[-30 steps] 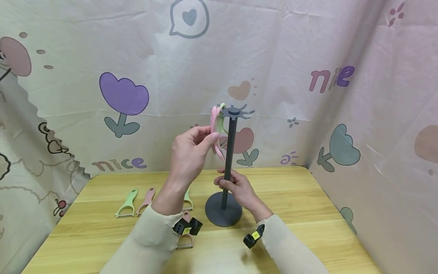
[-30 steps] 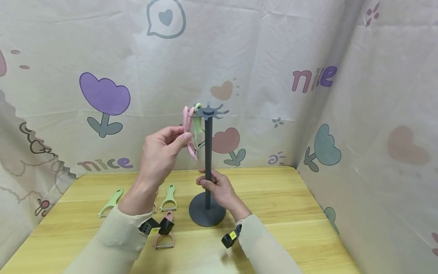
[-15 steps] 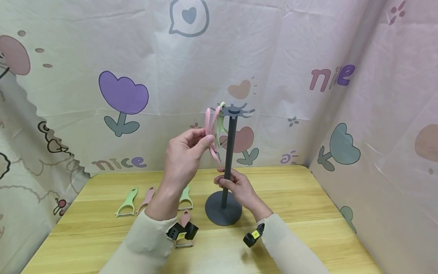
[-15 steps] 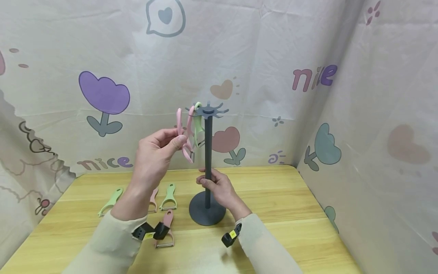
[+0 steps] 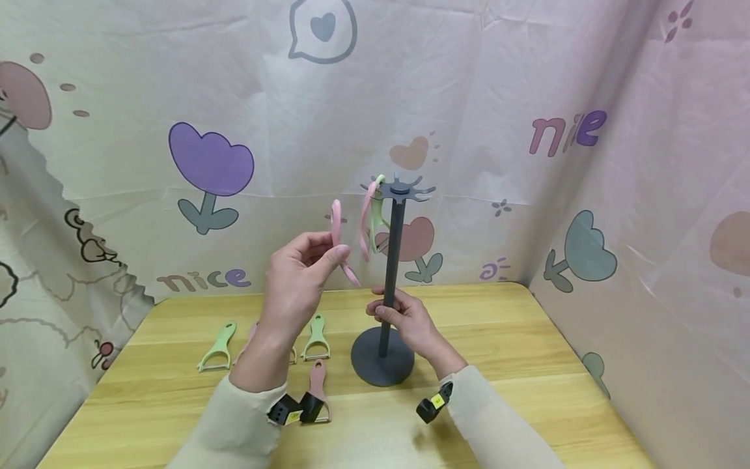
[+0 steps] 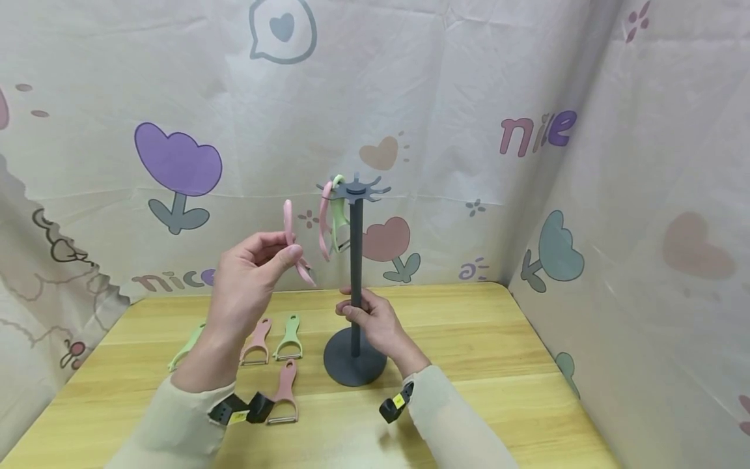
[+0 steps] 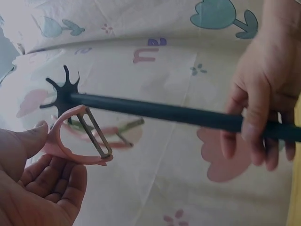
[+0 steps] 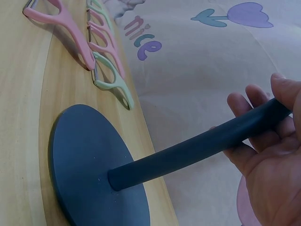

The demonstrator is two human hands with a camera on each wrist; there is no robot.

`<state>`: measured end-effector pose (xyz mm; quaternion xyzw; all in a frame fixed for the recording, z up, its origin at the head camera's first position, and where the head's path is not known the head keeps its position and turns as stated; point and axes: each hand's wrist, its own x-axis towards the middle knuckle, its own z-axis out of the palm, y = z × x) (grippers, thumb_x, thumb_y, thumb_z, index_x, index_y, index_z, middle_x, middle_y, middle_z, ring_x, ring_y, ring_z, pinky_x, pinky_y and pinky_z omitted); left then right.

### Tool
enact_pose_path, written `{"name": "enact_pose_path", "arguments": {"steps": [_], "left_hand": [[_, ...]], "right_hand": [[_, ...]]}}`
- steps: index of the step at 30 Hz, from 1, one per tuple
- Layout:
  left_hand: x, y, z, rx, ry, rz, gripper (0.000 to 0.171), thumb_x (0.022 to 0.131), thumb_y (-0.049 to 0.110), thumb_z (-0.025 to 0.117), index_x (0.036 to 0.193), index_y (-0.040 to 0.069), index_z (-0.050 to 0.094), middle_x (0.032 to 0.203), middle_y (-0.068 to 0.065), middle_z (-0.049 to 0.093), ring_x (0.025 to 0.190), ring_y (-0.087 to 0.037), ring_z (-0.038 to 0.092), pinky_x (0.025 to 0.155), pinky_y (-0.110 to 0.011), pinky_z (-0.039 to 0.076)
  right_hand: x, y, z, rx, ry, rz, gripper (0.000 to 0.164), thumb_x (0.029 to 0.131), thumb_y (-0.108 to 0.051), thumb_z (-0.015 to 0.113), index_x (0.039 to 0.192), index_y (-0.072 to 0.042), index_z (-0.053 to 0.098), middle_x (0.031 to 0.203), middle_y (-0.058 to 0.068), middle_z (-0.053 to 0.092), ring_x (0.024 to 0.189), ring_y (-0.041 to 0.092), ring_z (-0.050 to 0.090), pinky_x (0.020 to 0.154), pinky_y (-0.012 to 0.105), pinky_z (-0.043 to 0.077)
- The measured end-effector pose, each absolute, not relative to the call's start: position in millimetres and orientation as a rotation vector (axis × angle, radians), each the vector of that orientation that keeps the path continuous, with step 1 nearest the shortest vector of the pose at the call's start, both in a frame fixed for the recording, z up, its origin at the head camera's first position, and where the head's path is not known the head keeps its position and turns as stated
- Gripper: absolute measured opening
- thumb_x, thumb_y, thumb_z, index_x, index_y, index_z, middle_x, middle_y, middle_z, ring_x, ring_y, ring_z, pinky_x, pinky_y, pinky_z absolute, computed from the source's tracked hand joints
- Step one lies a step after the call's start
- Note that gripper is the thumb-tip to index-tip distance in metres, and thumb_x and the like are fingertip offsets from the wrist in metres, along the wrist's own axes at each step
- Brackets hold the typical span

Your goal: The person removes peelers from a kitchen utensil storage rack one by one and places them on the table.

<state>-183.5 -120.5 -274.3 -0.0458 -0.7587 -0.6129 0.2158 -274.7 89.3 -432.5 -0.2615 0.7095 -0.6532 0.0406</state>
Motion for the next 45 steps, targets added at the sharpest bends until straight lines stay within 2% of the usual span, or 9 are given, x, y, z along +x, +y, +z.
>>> {"name": "enact_pose_path", "arguments": {"steps": [4, 10, 17, 21, 33, 45], "left_hand": [[-181, -131, -282, -0.061, -2.128, -1.701, 0.032, 0.096, 0.026, 0.081, 0.122, 0.01, 0.074, 0.115, -0.009, 0.074, 0.107, -0.017, 0.068, 0.095, -0.027, 0.054], [-176, -144, -297, 0.046, -2.207, -1.656, 0.035, 0.096, 0.032, 0.08, 0.124, 0.012, 0.073, 0.117, -0.009, 0.074, 0.108, -0.019, 0.067, 0.088, -0.018, 0.053], [-173, -157, -321, 0.139, -2.31, -1.603, 0.041, 0.096, 0.038, 0.079, 0.128, 0.013, 0.071, 0.121, -0.007, 0.072, 0.114, -0.022, 0.066, 0.087, -0.016, 0.052], [-171, -165, -334, 0.166, -2.349, -1.566, 0.043, 0.096, 0.039, 0.079, 0.128, 0.012, 0.07, 0.122, -0.009, 0.072, 0.113, -0.024, 0.066, 0.083, -0.017, 0.052], [-163, -186, -369, 0.264, -2.509, -1.438, 0.043, 0.097, 0.039, 0.078, 0.124, 0.007, 0.069, 0.112, -0.012, 0.072, 0.096, -0.023, 0.067, 0.068, -0.022, 0.055], [-161, -202, -388, 0.321, -2.66, -1.229, 0.051, 0.095, 0.054, 0.075, 0.117, 0.008, 0.07, 0.107, -0.009, 0.072, 0.094, -0.024, 0.065, 0.077, -0.033, 0.048]], "right_hand": [[-274, 90, -433, -0.811, 2.176, -2.012, 0.037, 0.104, -0.008, 0.065, 0.14, 0.0, 0.059, 0.118, 0.025, 0.074, 0.112, 0.033, 0.074, 0.098, 0.046, 0.059], [-274, 90, -435, -0.807, 2.171, -2.034, 0.037, 0.104, -0.006, 0.065, 0.14, 0.001, 0.06, 0.118, 0.029, 0.073, 0.112, 0.037, 0.074, 0.097, 0.044, 0.06], [-273, 89, -436, -0.803, 2.173, -2.032, 0.035, 0.104, -0.007, 0.065, 0.139, -0.003, 0.062, 0.118, 0.027, 0.074, 0.112, 0.036, 0.074, 0.097, 0.043, 0.06], [-273, 88, -435, -0.799, 2.183, -2.029, 0.035, 0.104, -0.007, 0.065, 0.138, -0.002, 0.062, 0.118, 0.027, 0.074, 0.112, 0.037, 0.073, 0.097, 0.044, 0.06], [-273, 88, -433, -0.791, 2.169, -2.056, 0.034, 0.103, -0.004, 0.065, 0.137, -0.001, 0.063, 0.118, 0.03, 0.073, 0.112, 0.038, 0.074, 0.095, 0.039, 0.061], [-275, 87, -434, -0.802, 2.171, -2.049, 0.034, 0.103, -0.005, 0.065, 0.138, -0.002, 0.063, 0.118, 0.028, 0.074, 0.112, 0.036, 0.074, 0.095, 0.04, 0.06]]}}
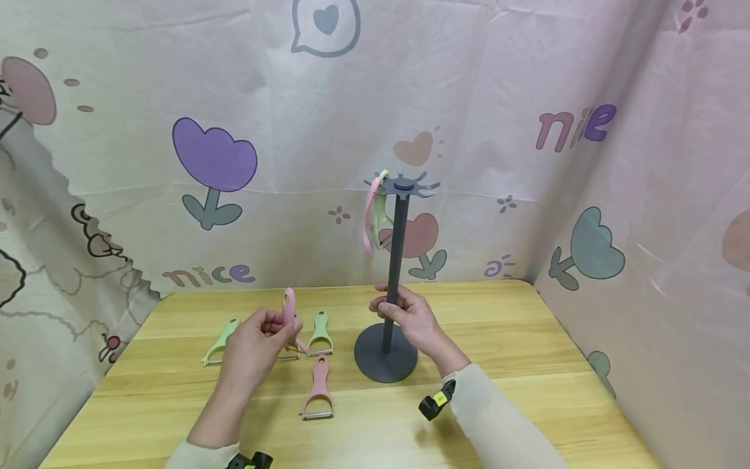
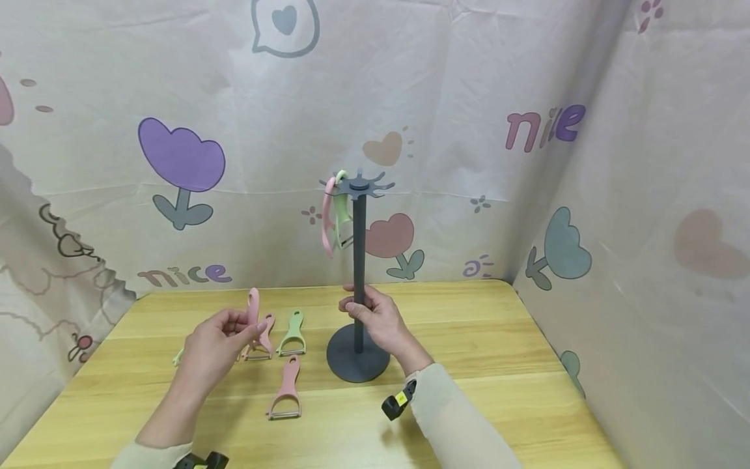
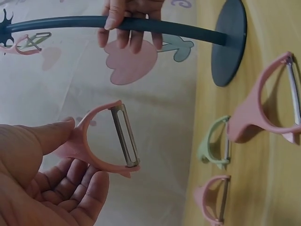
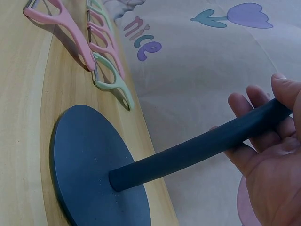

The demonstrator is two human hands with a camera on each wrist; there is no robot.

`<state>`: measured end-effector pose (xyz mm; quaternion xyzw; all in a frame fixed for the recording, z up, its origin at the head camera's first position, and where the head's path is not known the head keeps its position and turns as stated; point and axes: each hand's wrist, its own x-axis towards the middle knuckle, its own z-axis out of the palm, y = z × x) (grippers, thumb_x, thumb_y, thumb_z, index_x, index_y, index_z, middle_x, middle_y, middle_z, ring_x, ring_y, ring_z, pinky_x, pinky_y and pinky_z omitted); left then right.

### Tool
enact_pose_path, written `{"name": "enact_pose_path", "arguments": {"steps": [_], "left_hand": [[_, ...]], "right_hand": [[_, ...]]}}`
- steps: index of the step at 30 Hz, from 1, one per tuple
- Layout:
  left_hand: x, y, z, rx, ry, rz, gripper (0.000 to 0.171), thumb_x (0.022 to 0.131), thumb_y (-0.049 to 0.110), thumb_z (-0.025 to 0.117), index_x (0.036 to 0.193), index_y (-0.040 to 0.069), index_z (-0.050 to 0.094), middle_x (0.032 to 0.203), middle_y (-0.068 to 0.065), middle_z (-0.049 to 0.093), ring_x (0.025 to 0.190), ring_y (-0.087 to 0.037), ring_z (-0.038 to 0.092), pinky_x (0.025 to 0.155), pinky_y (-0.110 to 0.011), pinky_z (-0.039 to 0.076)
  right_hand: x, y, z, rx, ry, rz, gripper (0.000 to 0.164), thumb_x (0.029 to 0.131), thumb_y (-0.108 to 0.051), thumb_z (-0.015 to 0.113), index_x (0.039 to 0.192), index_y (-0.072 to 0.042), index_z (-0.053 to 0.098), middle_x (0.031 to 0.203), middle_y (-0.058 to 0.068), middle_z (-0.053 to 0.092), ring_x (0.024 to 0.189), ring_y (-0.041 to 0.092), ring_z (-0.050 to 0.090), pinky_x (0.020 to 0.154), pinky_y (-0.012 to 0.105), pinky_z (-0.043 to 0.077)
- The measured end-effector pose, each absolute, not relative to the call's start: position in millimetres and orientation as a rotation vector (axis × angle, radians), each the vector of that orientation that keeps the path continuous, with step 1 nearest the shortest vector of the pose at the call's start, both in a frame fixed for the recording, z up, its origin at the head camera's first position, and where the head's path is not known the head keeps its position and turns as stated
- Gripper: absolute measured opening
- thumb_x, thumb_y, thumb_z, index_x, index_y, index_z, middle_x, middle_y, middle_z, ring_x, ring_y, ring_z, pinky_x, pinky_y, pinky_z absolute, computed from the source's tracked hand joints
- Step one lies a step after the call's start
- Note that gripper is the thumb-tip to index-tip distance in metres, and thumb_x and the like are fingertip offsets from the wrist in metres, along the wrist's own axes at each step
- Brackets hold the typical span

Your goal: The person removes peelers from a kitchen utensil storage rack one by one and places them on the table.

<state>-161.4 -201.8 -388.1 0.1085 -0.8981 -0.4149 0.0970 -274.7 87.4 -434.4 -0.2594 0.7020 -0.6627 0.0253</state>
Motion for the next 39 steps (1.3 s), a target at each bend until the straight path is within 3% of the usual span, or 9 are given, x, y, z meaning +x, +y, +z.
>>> {"name": "enact_pose_path", "arguments": {"steps": [16, 27, 28, 30, 32, 34, 35, 37, 39], "left_hand": [[-163, -214, -412, 0.278, -2.8, -1.09, 0.036, 0.095, 0.038, 0.078, 0.104, 0.004, 0.07, 0.088, -0.006, 0.071, 0.071, -0.019, 0.058, 0.061, -0.032, 0.045], [-160, -222, -431, 0.323, -3.011, -0.938, 0.038, 0.091, 0.038, 0.08, 0.08, 0.01, 0.057, 0.066, -0.001, 0.054, 0.062, -0.02, 0.051, 0.054, -0.034, 0.038], [-161, -222, -433, 0.326, -3.03, -0.924, 0.039, 0.09, 0.039, 0.08, 0.081, 0.009, 0.057, 0.067, -0.002, 0.055, 0.062, -0.021, 0.052, 0.054, -0.034, 0.039], [-162, -223, -436, 0.34, -3.061, -0.922, 0.041, 0.089, 0.037, 0.082, 0.104, 0.003, 0.065, 0.069, -0.005, 0.056, 0.062, -0.022, 0.053, 0.054, -0.036, 0.04], [-162, -223, -438, 0.361, -3.081, -0.929, 0.061, 0.087, 0.036, 0.084, 0.127, -0.004, 0.063, 0.071, -0.007, 0.058, 0.061, -0.023, 0.055, 0.053, -0.037, 0.042], [-161, -223, -440, 0.364, -3.111, -0.911, 0.061, 0.086, 0.036, 0.085, 0.127, -0.005, 0.065, 0.073, -0.008, 0.059, 0.061, -0.024, 0.056, 0.054, -0.037, 0.043], [-161, -222, -441, 0.364, -3.126, -0.901, 0.059, 0.085, 0.035, 0.085, 0.124, -0.004, 0.067, 0.073, -0.008, 0.06, 0.062, -0.024, 0.057, 0.055, -0.037, 0.044], [-159, -222, -443, 0.358, -3.151, -0.87, 0.039, 0.084, 0.036, 0.085, 0.095, 0.001, 0.071, 0.074, -0.007, 0.061, 0.063, -0.024, 0.056, 0.057, -0.037, 0.045], [-158, -221, -444, 0.345, -3.167, -0.844, 0.036, 0.082, 0.036, 0.086, 0.077, 0.007, 0.066, 0.074, -0.006, 0.062, 0.065, -0.024, 0.056, 0.058, -0.037, 0.044]], "right_hand": [[-276, 88, -434, -0.809, 2.158, -2.054, 0.035, 0.104, -0.005, 0.065, 0.138, -0.001, 0.062, 0.118, 0.029, 0.073, 0.113, 0.038, 0.073, 0.096, 0.039, 0.06], [-275, 89, -434, -0.802, 2.161, -2.047, 0.034, 0.104, -0.006, 0.065, 0.138, -0.003, 0.063, 0.118, 0.027, 0.074, 0.112, 0.036, 0.074, 0.097, 0.043, 0.06], [-275, 89, -434, -0.806, 2.161, -2.048, 0.035, 0.104, -0.006, 0.065, 0.138, -0.003, 0.063, 0.118, 0.027, 0.074, 0.112, 0.035, 0.074, 0.097, 0.043, 0.06], [-274, 89, -434, -0.812, 2.158, -2.05, 0.035, 0.104, -0.007, 0.065, 0.138, -0.003, 0.063, 0.118, 0.027, 0.074, 0.111, 0.034, 0.074, 0.096, 0.043, 0.06], [-274, 89, -434, -0.818, 2.155, -2.051, 0.035, 0.104, -0.007, 0.066, 0.139, -0.003, 0.063, 0.118, 0.027, 0.074, 0.11, 0.033, 0.074, 0.096, 0.043, 0.06], [-274, 89, -434, -0.823, 2.152, -2.05, 0.036, 0.104, -0.008, 0.066, 0.139, -0.003, 0.062, 0.118, 0.028, 0.073, 0.111, 0.033, 0.074, 0.096, 0.042, 0.06], [-274, 89, -434, -0.822, 2.15, -2.049, 0.036, 0.104, -0.008, 0.066, 0.139, -0.003, 0.062, 0.118, 0.028, 0.073, 0.111, 0.034, 0.074, 0.096, 0.041, 0.06], [-274, 89, -435, -0.824, 2.15, -2.046, 0.036, 0.104, -0.008, 0.066, 0.139, -0.003, 0.062, 0.118, 0.027, 0.073, 0.111, 0.034, 0.074, 0.096, 0.04, 0.06], [-274, 90, -435, -0.824, 2.15, -2.046, 0.036, 0.104, -0.008, 0.066, 0.139, -0.003, 0.062, 0.118, 0.027, 0.074, 0.11, 0.032, 0.075, 0.096, 0.039, 0.06]]}}
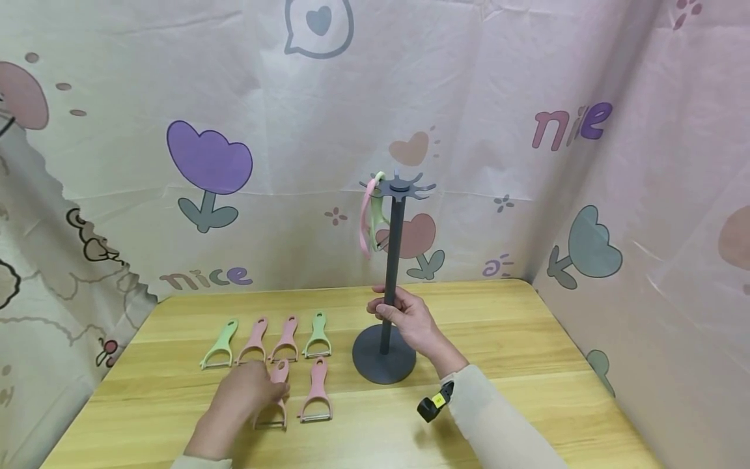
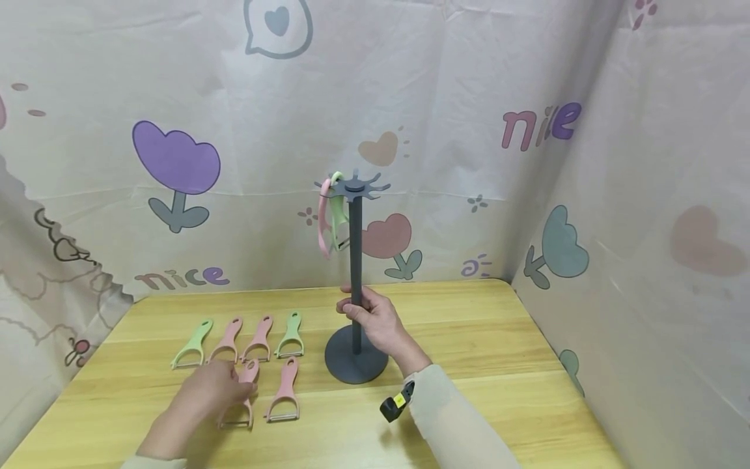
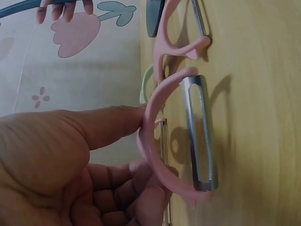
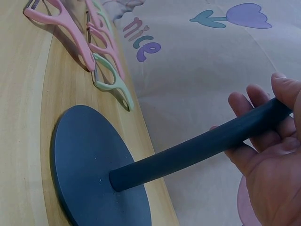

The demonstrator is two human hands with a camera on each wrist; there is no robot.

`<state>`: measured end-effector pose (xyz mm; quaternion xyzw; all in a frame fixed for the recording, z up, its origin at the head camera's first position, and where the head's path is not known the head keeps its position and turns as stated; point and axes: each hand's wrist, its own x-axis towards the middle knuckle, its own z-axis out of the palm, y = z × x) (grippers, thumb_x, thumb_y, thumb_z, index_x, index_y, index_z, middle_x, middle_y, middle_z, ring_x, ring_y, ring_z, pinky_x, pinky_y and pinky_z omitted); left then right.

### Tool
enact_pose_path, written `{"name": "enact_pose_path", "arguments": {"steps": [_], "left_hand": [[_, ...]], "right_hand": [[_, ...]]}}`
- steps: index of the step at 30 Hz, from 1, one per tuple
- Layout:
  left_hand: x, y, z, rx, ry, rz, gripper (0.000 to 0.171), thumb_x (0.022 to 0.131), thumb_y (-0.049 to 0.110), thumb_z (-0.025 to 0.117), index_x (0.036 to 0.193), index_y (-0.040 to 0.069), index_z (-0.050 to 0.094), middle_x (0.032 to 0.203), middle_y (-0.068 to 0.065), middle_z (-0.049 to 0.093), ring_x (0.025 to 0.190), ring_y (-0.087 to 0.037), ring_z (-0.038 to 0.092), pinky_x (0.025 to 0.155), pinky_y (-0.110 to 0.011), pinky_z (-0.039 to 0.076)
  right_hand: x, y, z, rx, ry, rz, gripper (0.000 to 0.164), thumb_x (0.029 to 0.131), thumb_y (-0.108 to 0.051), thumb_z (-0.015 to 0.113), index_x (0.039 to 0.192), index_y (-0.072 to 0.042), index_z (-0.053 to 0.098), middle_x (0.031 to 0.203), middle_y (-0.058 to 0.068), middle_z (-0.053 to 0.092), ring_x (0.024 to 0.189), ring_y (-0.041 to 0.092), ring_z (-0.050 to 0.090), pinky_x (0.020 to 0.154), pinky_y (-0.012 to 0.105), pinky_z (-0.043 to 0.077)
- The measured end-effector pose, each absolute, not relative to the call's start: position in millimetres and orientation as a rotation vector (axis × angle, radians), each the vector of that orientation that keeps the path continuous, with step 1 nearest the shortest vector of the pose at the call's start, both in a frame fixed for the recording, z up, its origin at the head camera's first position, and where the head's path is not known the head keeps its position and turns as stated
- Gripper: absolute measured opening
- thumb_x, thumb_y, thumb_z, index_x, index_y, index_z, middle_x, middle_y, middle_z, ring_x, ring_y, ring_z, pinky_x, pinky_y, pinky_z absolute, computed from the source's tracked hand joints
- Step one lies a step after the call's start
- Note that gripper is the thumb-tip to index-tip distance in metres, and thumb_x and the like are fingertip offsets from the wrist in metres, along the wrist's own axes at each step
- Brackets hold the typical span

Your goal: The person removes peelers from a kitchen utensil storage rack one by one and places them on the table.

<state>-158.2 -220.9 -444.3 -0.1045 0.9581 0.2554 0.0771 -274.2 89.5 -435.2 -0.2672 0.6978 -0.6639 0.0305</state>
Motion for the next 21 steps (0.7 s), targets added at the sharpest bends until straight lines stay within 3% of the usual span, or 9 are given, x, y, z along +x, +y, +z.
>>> {"name": "enact_pose_path", "arguments": {"steps": [9, 21], "left_hand": [[-161, -220, -451, -0.326, 2.864, 0.72, 0.04, 0.079, 0.036, 0.089, 0.084, 0.004, 0.066, 0.076, -0.008, 0.061, 0.067, -0.024, 0.056, 0.059, -0.036, 0.045], [-168, -221, -456, -0.337, 2.875, 0.73, 0.038, 0.08, 0.036, 0.086, 0.08, 0.004, 0.064, 0.077, -0.008, 0.063, 0.063, -0.023, 0.056, 0.056, -0.036, 0.042]], "right_hand": [[-275, 89, -436, -0.819, 2.144, -2.051, 0.036, 0.104, -0.007, 0.066, 0.139, -0.003, 0.062, 0.118, 0.026, 0.074, 0.108, 0.021, 0.075, 0.096, 0.038, 0.06], [-274, 90, -435, -0.817, 2.153, -2.043, 0.034, 0.103, -0.006, 0.066, 0.137, -0.003, 0.063, 0.118, 0.027, 0.074, 0.112, 0.034, 0.074, 0.097, 0.042, 0.06]]}}
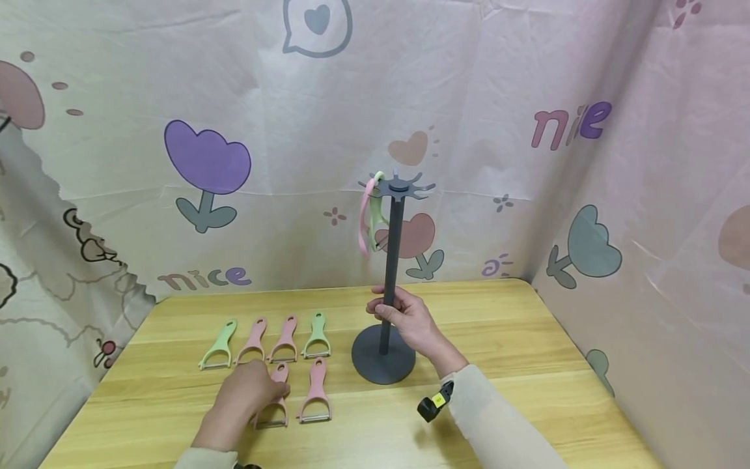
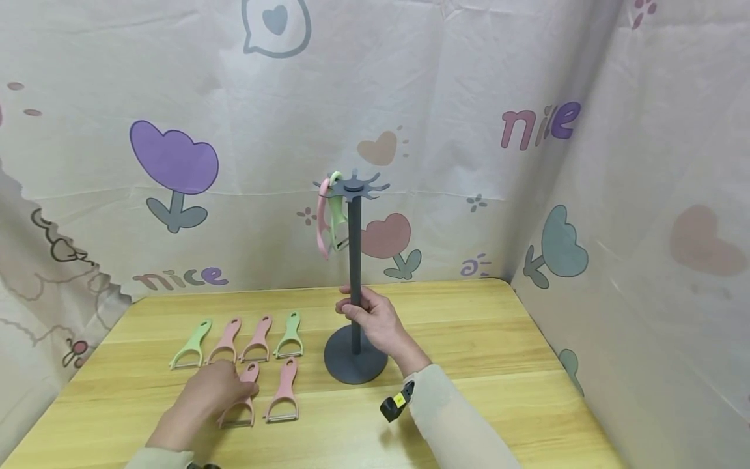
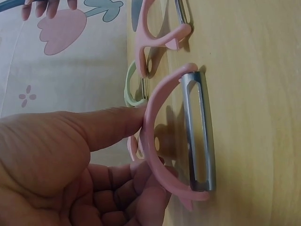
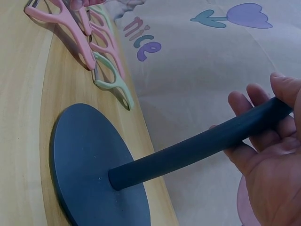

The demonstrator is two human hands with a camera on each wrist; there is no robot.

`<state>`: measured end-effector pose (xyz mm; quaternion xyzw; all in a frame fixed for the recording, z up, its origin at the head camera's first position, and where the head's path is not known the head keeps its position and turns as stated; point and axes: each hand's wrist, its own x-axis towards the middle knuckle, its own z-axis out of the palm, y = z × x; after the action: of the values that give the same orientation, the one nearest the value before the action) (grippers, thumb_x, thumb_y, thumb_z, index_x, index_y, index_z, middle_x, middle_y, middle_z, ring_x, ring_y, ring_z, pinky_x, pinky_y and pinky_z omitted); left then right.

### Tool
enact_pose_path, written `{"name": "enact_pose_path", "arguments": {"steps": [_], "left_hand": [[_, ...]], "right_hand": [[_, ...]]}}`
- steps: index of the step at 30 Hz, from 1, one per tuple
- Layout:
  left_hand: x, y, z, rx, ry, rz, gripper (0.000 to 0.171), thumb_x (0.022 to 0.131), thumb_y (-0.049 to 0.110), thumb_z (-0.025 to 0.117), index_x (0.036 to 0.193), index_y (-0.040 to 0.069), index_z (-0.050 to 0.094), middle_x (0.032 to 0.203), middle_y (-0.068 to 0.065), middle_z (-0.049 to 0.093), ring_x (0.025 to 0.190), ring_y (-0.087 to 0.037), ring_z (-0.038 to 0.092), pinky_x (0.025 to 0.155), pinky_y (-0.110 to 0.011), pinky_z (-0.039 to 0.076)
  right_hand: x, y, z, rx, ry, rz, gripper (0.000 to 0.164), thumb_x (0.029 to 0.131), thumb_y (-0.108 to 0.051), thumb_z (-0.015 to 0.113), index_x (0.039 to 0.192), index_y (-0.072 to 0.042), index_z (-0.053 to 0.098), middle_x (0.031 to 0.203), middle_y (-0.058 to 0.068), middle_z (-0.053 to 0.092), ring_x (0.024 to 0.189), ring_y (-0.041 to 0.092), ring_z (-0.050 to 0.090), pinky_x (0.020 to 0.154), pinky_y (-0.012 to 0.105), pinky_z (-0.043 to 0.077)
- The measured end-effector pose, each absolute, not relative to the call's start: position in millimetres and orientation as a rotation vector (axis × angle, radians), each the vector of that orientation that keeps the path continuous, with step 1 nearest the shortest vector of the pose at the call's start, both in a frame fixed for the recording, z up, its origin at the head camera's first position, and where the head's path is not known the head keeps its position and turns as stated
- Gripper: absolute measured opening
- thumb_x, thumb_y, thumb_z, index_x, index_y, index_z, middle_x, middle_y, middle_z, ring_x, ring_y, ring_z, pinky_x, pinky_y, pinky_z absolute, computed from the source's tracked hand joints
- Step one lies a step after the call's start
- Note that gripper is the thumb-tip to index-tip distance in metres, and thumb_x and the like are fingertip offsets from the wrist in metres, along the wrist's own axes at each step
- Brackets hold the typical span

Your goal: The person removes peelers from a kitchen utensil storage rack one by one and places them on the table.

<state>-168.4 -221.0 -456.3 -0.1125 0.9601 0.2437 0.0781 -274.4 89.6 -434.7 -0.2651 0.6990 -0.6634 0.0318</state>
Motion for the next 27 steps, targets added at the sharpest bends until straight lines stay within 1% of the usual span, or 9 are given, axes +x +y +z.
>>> {"name": "enact_pose_path", "arguments": {"steps": [5, 11, 13, 15, 18, 20, 27], "left_hand": [[-168.4, -220.1, -456.0, -0.331, 2.885, 0.735, 0.037, 0.08, 0.034, 0.086, 0.078, 0.005, 0.064, 0.075, -0.007, 0.062, 0.061, -0.023, 0.056, 0.056, -0.035, 0.042], [-168.1, -219.0, -455.6, -0.33, 2.88, 0.744, 0.038, 0.081, 0.035, 0.087, 0.08, 0.004, 0.064, 0.073, -0.007, 0.061, 0.06, -0.023, 0.056, 0.055, -0.036, 0.042], [-168.3, -218.9, -455.9, -0.329, 2.879, 0.743, 0.038, 0.081, 0.035, 0.087, 0.081, 0.004, 0.065, 0.073, -0.007, 0.061, 0.061, -0.023, 0.057, 0.056, -0.036, 0.042], [-168.3, -219.3, -456.5, -0.33, 2.877, 0.74, 0.039, 0.081, 0.035, 0.087, 0.083, 0.003, 0.065, 0.074, -0.007, 0.06, 0.062, -0.023, 0.056, 0.056, -0.035, 0.042], [-168.5, -219.9, -457.4, -0.342, 2.87, 0.744, 0.04, 0.081, 0.034, 0.088, 0.086, 0.002, 0.066, 0.074, -0.007, 0.06, 0.063, -0.023, 0.057, 0.056, -0.035, 0.042], [-168.6, -220.3, -457.7, -0.342, 2.869, 0.744, 0.04, 0.081, 0.034, 0.089, 0.087, 0.001, 0.067, 0.074, -0.007, 0.06, 0.063, -0.024, 0.057, 0.056, -0.035, 0.042], [-169.3, -221.4, -457.1, -0.33, 2.875, 0.731, 0.04, 0.081, 0.036, 0.089, 0.085, 0.003, 0.066, 0.074, -0.007, 0.06, 0.064, -0.024, 0.057, 0.057, -0.036, 0.042]], "right_hand": [[-273.9, 91.0, -432.4, -0.811, 2.172, -2.033, 0.033, 0.103, -0.007, 0.067, 0.135, -0.003, 0.064, 0.118, 0.026, 0.074, 0.112, 0.036, 0.074, 0.097, 0.041, 0.06], [-275.7, 92.3, -431.2, -0.778, 2.171, -2.031, 0.034, 0.099, -0.003, 0.071, 0.133, -0.001, 0.065, 0.117, 0.026, 0.075, 0.113, 0.044, 0.072, 0.093, 0.037, 0.061], [-275.9, 92.8, -430.6, -0.756, 2.186, -2.034, 0.035, 0.097, -0.002, 0.073, 0.132, -0.001, 0.067, 0.116, 0.025, 0.076, 0.11, 0.04, 0.074, 0.091, 0.034, 0.061], [-275.4, 92.9, -429.9, -0.738, 2.197, -2.035, 0.035, 0.096, -0.001, 0.074, 0.13, 0.0, 0.068, 0.115, 0.024, 0.076, 0.107, 0.033, 0.076, 0.09, 0.033, 0.061], [-274.8, 92.4, -429.1, -0.741, 2.22, -2.03, 0.035, 0.096, 0.0, 0.073, 0.131, 0.002, 0.068, 0.115, 0.024, 0.076, 0.104, 0.023, 0.077, 0.09, 0.031, 0.061], [-274.7, 91.8, -429.0, -0.76, 2.237, -2.023, 0.035, 0.097, 0.001, 0.072, 0.132, 0.003, 0.067, 0.116, 0.025, 0.076, 0.105, 0.023, 0.077, 0.09, 0.031, 0.061], [-276.5, 91.1, -427.9, -0.81, 2.28, -1.996, 0.036, 0.1, 0.0, 0.069, 0.135, 0.005, 0.064, 0.118, 0.026, 0.075, 0.11, 0.032, 0.075, 0.09, 0.033, 0.061]]}}
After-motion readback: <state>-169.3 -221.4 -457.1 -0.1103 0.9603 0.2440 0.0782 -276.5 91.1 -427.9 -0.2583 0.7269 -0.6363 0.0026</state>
